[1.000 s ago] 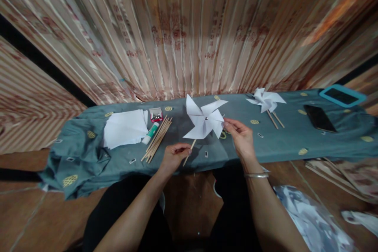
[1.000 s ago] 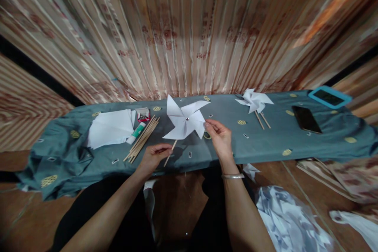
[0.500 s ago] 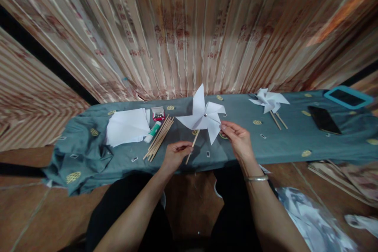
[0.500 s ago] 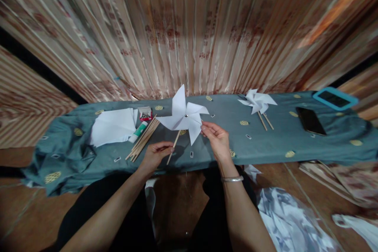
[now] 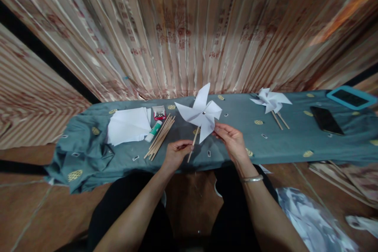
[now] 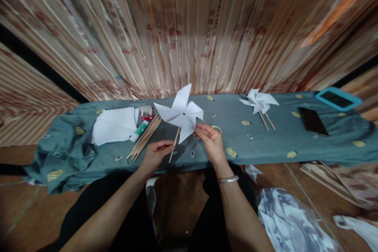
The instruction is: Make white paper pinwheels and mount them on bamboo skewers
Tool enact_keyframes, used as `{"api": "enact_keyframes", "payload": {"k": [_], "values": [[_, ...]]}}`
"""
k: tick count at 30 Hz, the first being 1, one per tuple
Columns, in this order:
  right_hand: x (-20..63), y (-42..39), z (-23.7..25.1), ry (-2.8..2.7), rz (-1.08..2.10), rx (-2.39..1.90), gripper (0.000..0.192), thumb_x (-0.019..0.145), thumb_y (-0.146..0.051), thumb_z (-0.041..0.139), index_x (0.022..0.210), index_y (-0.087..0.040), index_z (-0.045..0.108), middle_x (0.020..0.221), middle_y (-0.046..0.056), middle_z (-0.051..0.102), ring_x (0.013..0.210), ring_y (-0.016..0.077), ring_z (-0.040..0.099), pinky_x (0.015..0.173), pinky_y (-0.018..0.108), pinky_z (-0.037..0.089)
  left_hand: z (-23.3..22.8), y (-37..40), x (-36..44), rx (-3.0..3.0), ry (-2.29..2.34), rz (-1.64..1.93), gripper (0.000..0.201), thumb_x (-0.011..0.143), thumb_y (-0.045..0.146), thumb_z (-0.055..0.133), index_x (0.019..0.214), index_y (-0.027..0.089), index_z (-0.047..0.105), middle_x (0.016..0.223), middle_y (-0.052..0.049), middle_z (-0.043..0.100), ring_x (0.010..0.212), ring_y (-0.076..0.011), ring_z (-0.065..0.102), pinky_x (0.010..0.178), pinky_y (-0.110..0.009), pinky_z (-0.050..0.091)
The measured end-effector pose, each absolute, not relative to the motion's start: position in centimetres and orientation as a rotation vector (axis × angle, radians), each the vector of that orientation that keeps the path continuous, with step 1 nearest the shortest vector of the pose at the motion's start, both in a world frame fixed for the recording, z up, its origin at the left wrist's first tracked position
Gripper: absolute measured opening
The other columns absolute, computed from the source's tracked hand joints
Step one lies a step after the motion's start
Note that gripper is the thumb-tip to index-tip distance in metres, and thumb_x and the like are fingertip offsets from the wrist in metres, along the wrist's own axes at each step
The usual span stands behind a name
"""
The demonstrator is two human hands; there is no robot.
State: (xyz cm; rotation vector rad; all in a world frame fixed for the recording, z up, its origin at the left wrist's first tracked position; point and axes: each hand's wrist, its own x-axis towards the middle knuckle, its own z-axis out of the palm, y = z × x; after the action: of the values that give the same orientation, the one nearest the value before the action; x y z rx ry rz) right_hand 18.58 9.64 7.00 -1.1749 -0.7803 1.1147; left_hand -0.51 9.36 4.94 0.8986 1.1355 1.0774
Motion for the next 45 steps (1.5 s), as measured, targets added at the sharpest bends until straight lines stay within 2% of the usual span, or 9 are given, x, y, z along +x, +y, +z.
{"api": "enact_keyframes", "payload": {"k": [6,15,28,34,39,42,45], "values": [[17.7,9.6,7.2,-0.825,1.146,-1.163,0.032,0.054,-0.043,0.085,0.076,-0.022,0.076,0.066,0.001,0.073,0.060,0.0134,0.062,0.057,0.025,0.045,4.8,9.4,-0.4,0.859,1.127,1.097,0.025,0.041,0.025,0.084,0.063,0.018,0.076,0.058,0.000,0.071,0.055,-0.0110,0.059,0.058,-0.022,0.047],[16.8,9.5,7.1,-0.881,1.160,-1.164,0.036,0.056,-0.048,0.083,0.076,-0.020,0.074,0.066,0.002,0.073,0.060,0.0149,0.063,0.060,0.028,0.047,4.7,9.4,-0.5,0.866,1.119,1.107,0.024,0.043,0.024,0.084,0.064,0.018,0.076,0.063,-0.001,0.072,0.058,-0.0117,0.061,0.062,-0.023,0.049],[16.0,9.0,7.6,-1.019,1.220,-1.129,0.036,0.062,-0.052,0.078,0.075,-0.020,0.073,0.066,0.003,0.074,0.059,0.0137,0.064,0.062,0.028,0.051,4.8,9.4,-0.6,0.919,1.141,1.085,0.024,0.044,0.027,0.083,0.065,0.017,0.076,0.060,0.000,0.070,0.055,-0.0105,0.058,0.057,-0.022,0.046],[17.2,8.5,8.4,-1.115,1.213,-1.147,0.033,0.067,-0.052,0.075,0.075,-0.020,0.075,0.062,0.002,0.072,0.054,0.0120,0.058,0.056,0.027,0.047,4.7,9.4,-0.9,0.947,1.151,1.084,0.025,0.046,0.029,0.084,0.067,0.017,0.076,0.060,-0.001,0.069,0.055,-0.0114,0.058,0.057,-0.023,0.047],[19.3,8.8,8.2,-0.852,1.027,-1.136,0.024,0.063,-0.043,0.081,0.070,-0.021,0.074,0.057,-0.001,0.067,0.051,0.0088,0.053,0.052,0.023,0.041,4.8,9.5,-1.1,0.947,1.164,1.080,0.026,0.046,0.030,0.084,0.067,0.017,0.076,0.060,-0.001,0.070,0.056,-0.0118,0.059,0.057,-0.023,0.047],[20.0,9.3,7.9,-0.721,0.909,-1.128,0.026,0.059,-0.038,0.084,0.076,-0.022,0.074,0.065,-0.001,0.071,0.058,0.0094,0.058,0.060,0.023,0.045,5.0,9.4,-1.0,0.953,1.161,1.076,0.026,0.046,0.030,0.084,0.067,0.018,0.076,0.060,0.000,0.070,0.056,-0.0116,0.058,0.057,-0.023,0.047],[19.9,9.7,7.6,-0.731,0.878,-1.131,0.035,0.056,-0.036,0.085,0.085,-0.022,0.074,0.078,0.001,0.075,0.076,0.0142,0.066,0.075,0.028,0.050,5.2,9.3,-0.9,0.935,1.159,1.070,0.026,0.045,0.029,0.084,0.066,0.018,0.076,0.061,0.000,0.070,0.057,-0.0114,0.059,0.059,-0.023,0.047]]}}
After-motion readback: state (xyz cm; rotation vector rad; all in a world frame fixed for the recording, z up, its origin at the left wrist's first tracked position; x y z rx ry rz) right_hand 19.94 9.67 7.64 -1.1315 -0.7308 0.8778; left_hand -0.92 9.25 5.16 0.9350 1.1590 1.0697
